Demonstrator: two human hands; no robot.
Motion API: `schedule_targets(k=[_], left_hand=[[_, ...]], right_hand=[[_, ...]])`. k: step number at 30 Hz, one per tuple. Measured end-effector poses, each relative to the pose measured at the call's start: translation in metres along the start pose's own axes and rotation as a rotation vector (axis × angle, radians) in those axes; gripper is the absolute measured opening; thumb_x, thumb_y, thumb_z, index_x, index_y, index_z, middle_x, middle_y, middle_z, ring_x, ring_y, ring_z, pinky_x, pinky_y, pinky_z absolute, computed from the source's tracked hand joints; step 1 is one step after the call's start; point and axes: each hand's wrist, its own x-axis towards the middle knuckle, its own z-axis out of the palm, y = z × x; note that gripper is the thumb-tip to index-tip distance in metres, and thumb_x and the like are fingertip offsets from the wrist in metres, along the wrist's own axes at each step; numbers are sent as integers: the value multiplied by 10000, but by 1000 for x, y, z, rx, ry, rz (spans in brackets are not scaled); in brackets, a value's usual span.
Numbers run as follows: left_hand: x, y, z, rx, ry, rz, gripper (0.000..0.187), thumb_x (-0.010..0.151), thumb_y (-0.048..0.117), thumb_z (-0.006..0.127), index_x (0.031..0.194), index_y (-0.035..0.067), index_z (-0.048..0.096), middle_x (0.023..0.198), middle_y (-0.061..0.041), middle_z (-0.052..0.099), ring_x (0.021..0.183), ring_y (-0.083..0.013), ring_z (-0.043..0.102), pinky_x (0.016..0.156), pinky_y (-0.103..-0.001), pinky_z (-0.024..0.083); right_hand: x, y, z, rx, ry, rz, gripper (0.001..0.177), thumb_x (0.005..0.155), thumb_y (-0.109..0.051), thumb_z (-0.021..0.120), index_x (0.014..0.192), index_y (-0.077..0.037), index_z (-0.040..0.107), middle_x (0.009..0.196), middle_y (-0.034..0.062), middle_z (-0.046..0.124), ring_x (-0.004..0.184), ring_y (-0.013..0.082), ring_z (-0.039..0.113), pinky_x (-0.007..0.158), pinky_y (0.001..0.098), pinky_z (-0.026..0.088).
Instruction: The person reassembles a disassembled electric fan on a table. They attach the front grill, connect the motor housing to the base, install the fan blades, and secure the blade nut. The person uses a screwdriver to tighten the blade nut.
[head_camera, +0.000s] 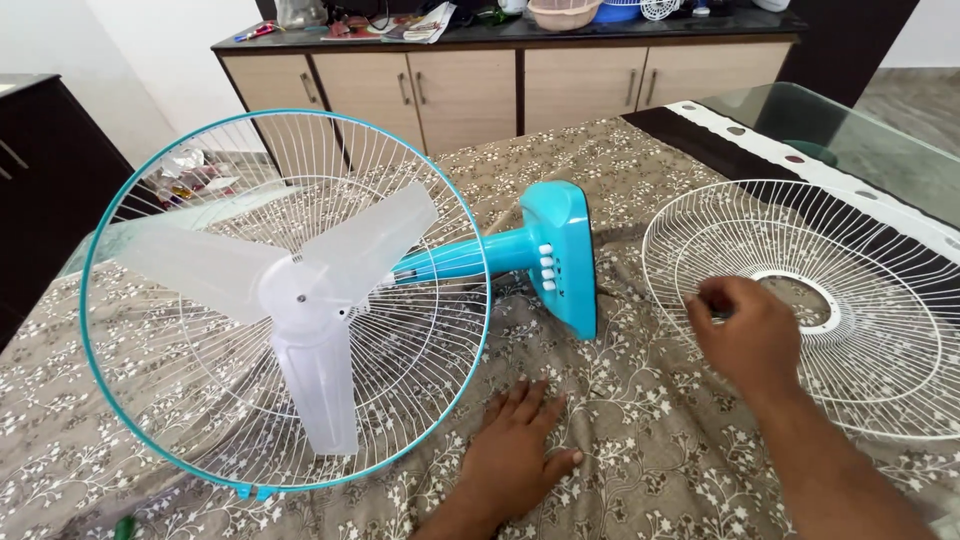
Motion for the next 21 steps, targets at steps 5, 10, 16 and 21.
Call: schedule_targets(k=[5, 10, 16, 21], left_hand=[[1, 1, -1, 49, -75, -43, 747, 988, 582, 474, 1569, 126, 365, 1696, -177, 151, 1576, -382, 63, 1251, -528, 35], [-1, 1, -3, 23, -39, -42, 754, 967, 588, 492, 1555, 124, 403, 1690, -168, 193, 1574, -380, 97, 1254, -524, 52], [0, -1, 0, 22, -23, -33, 742, 970, 578, 506, 1545, 119, 413, 1687, -169, 208, 1567, -379, 112, 1249, -522, 62], [-2, -4, 3, 4, 14, -18, 699, 983, 540, 514, 1517, 93, 452, 1669, -181, 254, 1565, -381, 142, 1250, -523, 81]], right_hand=[[34, 48, 20, -180, -290, 110, 645, 874, -391, 755, 1443, -154, 563, 1383, 140, 610, 1202, 335, 627, 1024, 478, 506], [39, 77, 55, -382, -583, 59, 558, 957, -408, 643, 1475, -271, 486, 1652, 77, 268, 1392, 358, 436, 1111, 502, 412], [37, 82, 61, -365, -484, 141, 489, 967, -199, 678, 1446, -278, 616, 1474, 109, 570, 1297, 330, 598, 1082, 448, 517], [38, 73, 41, -219, -353, 226, 363, 911, -209, 774, 1273, -232, 755, 1169, 130, 758, 1037, 303, 724, 938, 437, 577]])
